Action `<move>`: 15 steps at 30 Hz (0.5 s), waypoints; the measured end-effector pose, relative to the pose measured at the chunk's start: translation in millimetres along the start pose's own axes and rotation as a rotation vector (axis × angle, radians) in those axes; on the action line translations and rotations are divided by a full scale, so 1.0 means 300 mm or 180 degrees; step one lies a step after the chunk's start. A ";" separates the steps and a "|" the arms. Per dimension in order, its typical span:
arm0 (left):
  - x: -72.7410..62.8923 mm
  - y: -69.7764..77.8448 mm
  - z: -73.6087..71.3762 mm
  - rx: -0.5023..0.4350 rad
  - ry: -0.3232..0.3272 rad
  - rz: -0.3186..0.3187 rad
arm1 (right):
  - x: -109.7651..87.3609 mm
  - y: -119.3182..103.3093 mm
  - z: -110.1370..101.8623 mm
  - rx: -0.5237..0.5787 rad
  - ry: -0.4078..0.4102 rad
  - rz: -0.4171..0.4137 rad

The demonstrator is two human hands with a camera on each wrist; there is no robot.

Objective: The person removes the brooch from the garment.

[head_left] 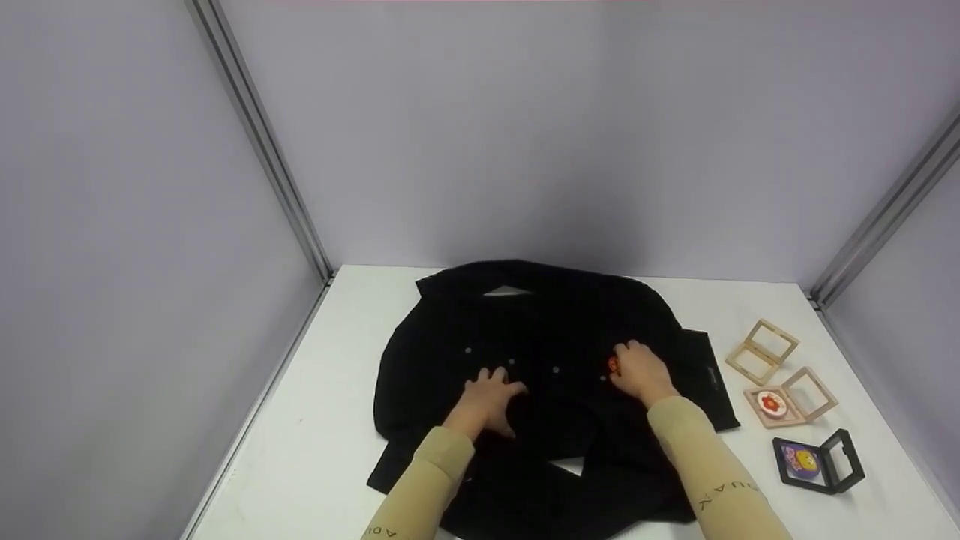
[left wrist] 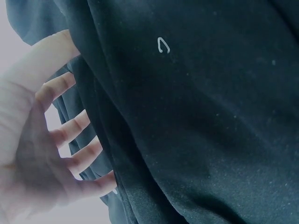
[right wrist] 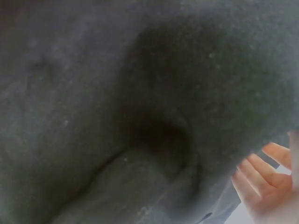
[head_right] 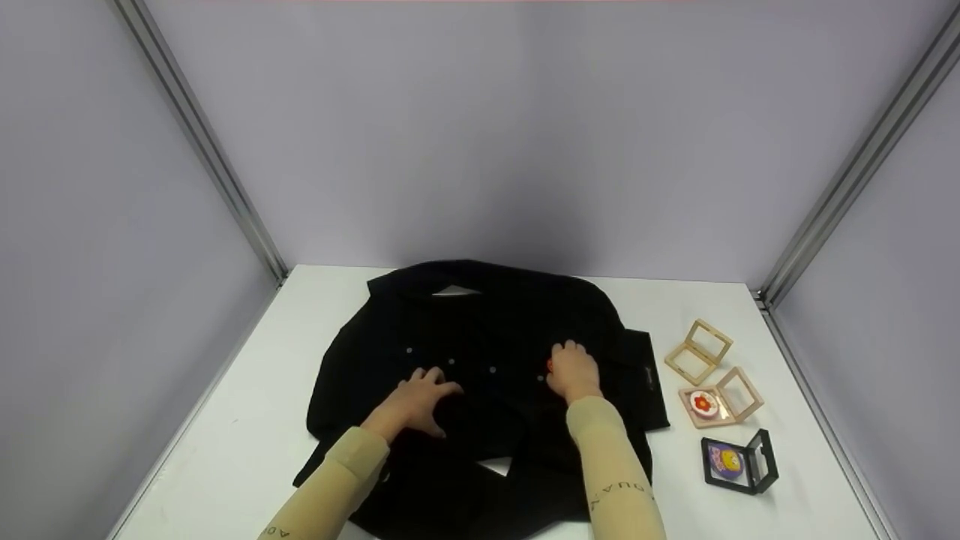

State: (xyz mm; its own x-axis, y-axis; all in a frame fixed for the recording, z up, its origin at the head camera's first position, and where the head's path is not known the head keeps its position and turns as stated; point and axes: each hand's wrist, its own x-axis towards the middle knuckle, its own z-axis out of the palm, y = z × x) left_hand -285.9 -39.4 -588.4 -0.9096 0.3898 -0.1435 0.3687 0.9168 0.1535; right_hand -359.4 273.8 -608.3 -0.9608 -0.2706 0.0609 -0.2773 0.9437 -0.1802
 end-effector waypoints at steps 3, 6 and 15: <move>-0.001 0.000 0.004 0.0021 0.0015 0.0008 | -0.001 -0.005 0.000 -0.0003 -0.0039 0.0022; 0.000 -0.002 0.007 0.0035 0.0020 0.0012 | -0.001 -0.009 0.000 0.0001 -0.0038 0.0032; 0.003 -0.005 0.013 0.0022 0.0007 0.0027 | -0.006 -0.011 -0.014 0.0006 -0.0026 0.0026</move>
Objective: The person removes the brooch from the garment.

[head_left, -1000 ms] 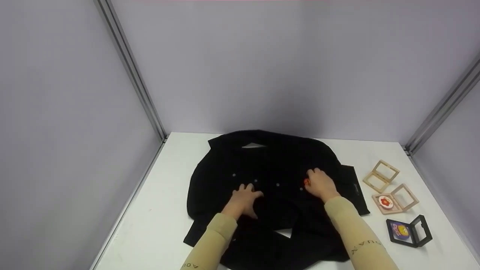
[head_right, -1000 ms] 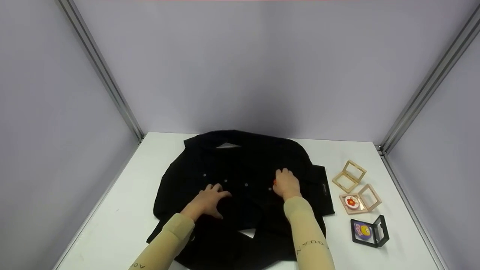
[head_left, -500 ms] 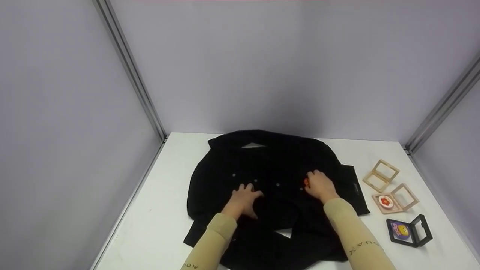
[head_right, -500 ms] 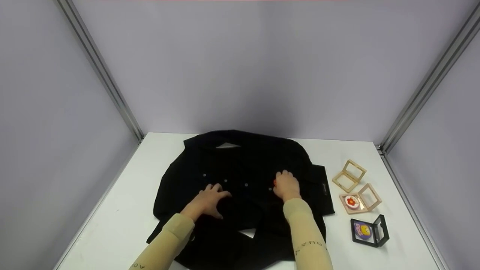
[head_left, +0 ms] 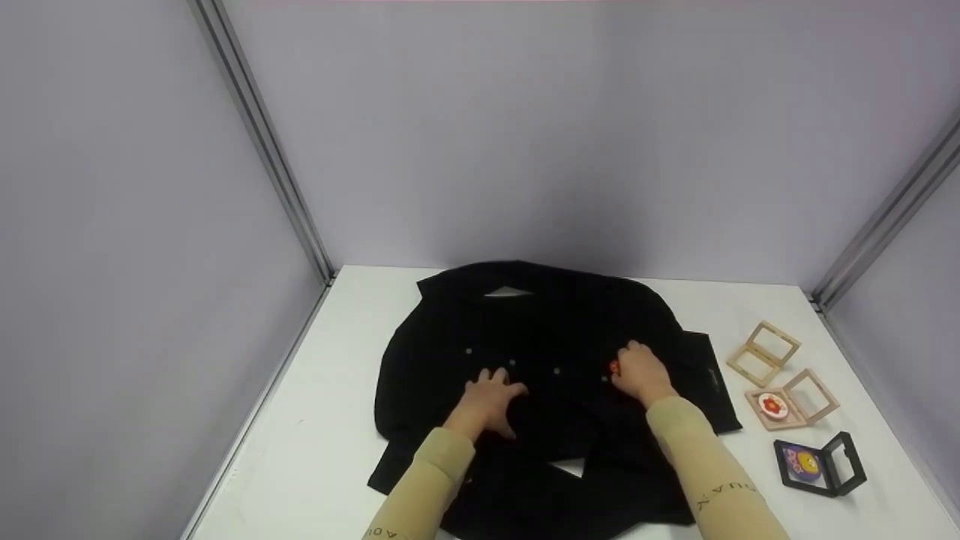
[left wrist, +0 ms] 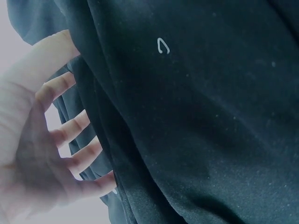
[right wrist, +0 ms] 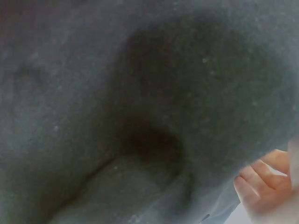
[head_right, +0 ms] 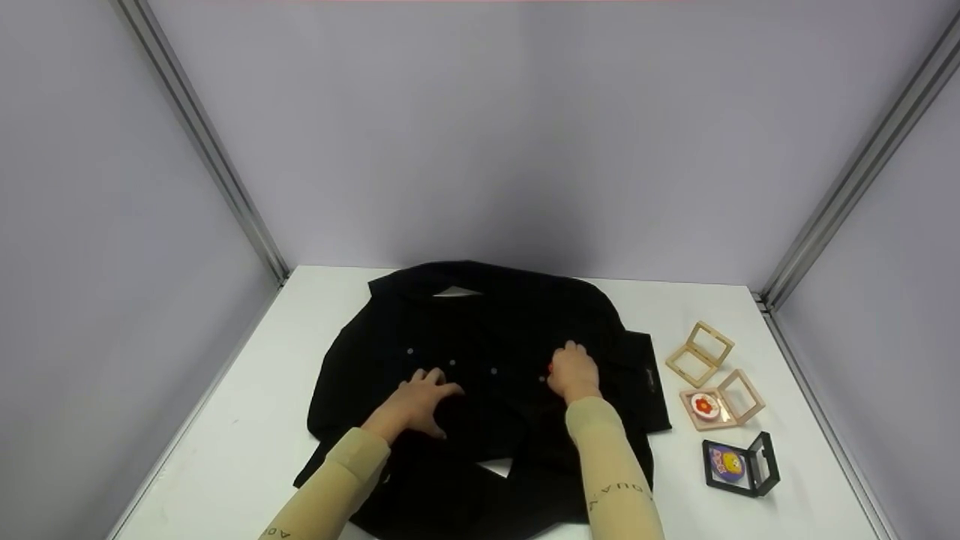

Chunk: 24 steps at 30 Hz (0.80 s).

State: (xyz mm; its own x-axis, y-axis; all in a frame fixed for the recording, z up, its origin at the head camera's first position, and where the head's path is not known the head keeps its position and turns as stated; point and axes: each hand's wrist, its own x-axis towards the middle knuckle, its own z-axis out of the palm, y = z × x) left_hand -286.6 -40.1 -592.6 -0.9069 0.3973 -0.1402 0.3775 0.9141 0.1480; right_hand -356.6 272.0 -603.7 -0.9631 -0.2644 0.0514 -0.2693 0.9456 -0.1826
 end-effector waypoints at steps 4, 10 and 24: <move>0.001 0.002 0.004 -0.0014 0.0019 -0.0004 | 0.000 0.005 -0.009 0.0127 -0.0015 0.0041; -0.002 0.009 0.004 -0.0053 0.0024 -0.0006 | 0.000 0.020 -0.017 0.0303 -0.0028 0.0151; 0.011 0.002 -0.004 -0.0003 -0.0095 -0.0056 | 0.005 0.007 -0.046 0.0215 -0.0062 0.0075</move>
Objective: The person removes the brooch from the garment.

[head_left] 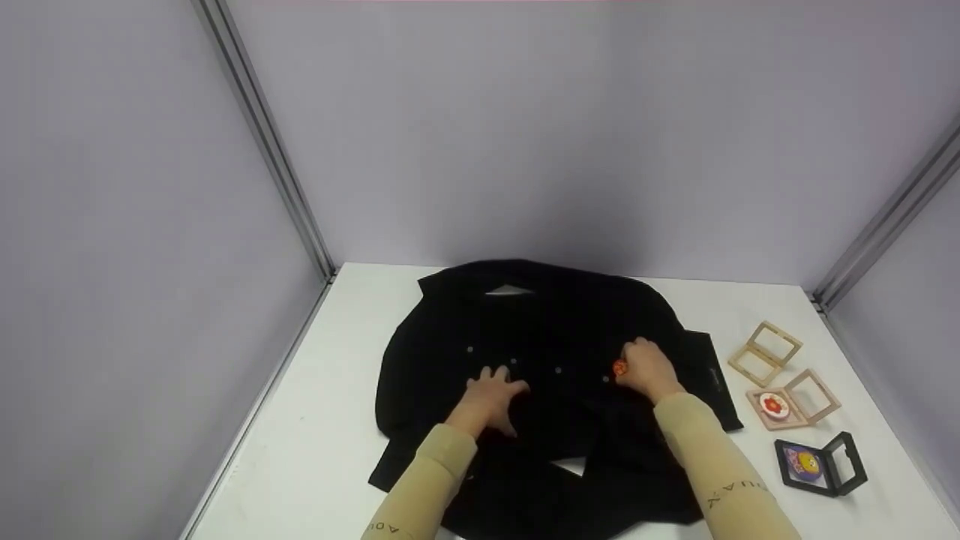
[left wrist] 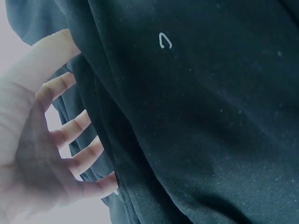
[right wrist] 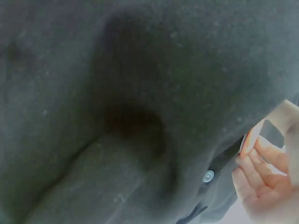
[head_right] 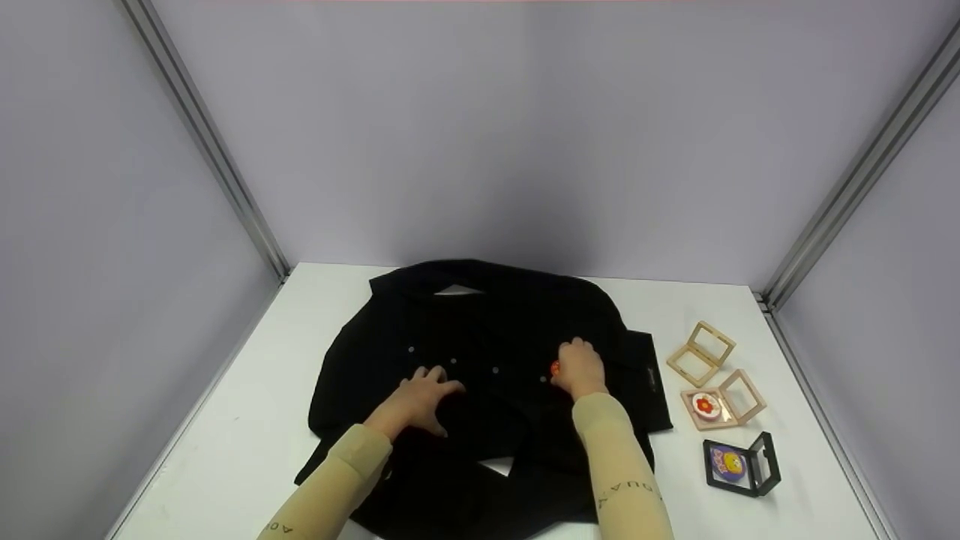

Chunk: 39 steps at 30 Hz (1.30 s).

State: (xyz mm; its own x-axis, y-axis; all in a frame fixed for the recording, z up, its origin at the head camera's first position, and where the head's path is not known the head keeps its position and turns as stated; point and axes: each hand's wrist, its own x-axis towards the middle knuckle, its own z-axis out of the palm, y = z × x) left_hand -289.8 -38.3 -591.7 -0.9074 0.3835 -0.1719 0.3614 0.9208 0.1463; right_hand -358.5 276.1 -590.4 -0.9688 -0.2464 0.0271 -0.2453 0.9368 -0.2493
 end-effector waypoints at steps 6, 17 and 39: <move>-0.001 -0.001 -0.005 0.0007 -0.0013 0.0008 | -0.001 0.007 -0.010 -0.0013 -0.0005 -0.0002; -0.004 -0.002 0.006 -0.0070 0.0018 0.0001 | -0.008 0.014 -0.038 -0.0059 0.0020 -0.0090; -0.016 0.000 -0.004 -0.0099 0.0062 0.0015 | -0.026 0.007 -0.103 -0.0099 0.0063 -0.0275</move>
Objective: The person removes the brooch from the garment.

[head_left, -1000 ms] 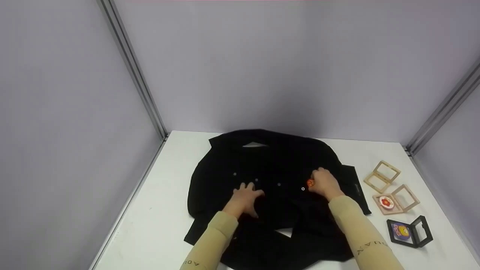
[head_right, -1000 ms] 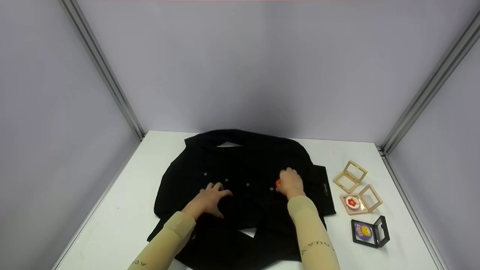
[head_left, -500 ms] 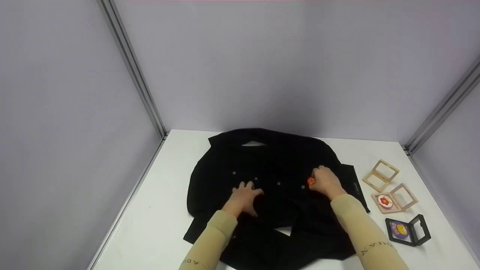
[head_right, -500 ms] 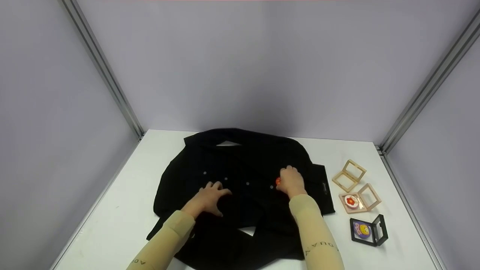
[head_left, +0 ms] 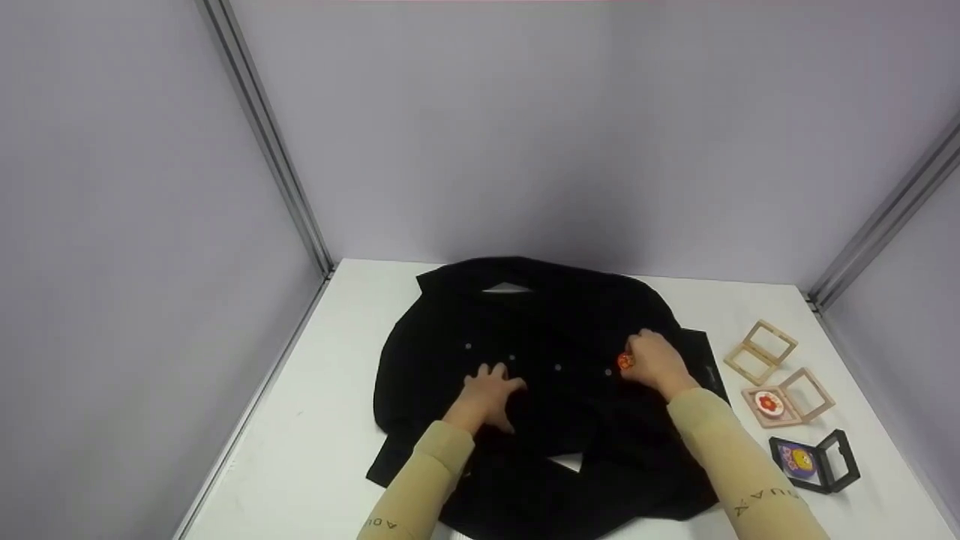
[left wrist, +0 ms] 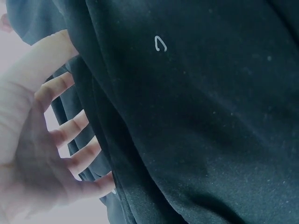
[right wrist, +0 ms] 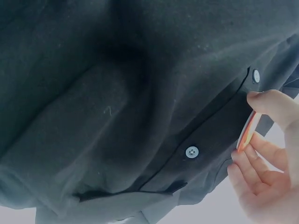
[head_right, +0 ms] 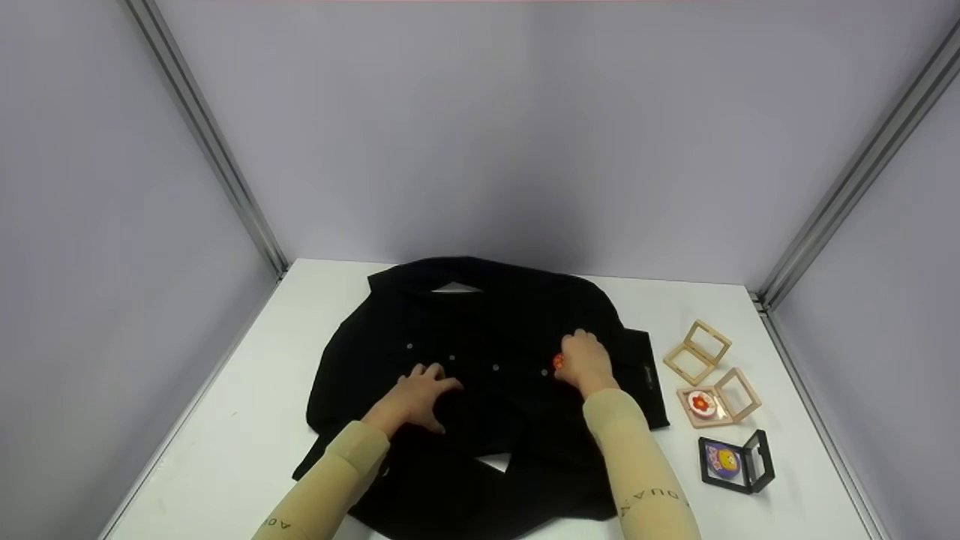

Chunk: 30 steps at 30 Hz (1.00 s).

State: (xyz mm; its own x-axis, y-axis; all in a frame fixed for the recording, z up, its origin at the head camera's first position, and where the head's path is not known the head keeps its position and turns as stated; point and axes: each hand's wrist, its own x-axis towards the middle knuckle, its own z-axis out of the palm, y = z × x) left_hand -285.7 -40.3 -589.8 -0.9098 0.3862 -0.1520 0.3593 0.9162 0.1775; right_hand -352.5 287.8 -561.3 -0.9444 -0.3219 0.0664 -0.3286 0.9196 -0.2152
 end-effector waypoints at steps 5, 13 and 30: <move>0.003 0.001 -0.002 -0.0041 -0.0002 -0.0014 | -0.005 0.002 -0.021 -0.0051 0.0038 -0.0062; -0.004 0.003 -0.003 -0.0118 -0.0007 -0.0045 | -0.013 0.007 -0.033 -0.0095 0.0072 -0.0099; 0.015 -0.009 0.019 -0.0030 0.0004 -0.0015 | -0.026 0.006 -0.056 -0.0065 0.0110 -0.0105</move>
State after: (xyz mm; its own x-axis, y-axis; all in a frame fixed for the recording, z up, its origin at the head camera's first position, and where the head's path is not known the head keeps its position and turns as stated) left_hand -289.8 -40.5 -596.5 -0.9117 0.3818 -0.1517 0.3531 0.9169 0.1860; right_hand -346.0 295.6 -545.7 -0.9327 -0.3446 0.1067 -0.3594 0.9131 -0.1925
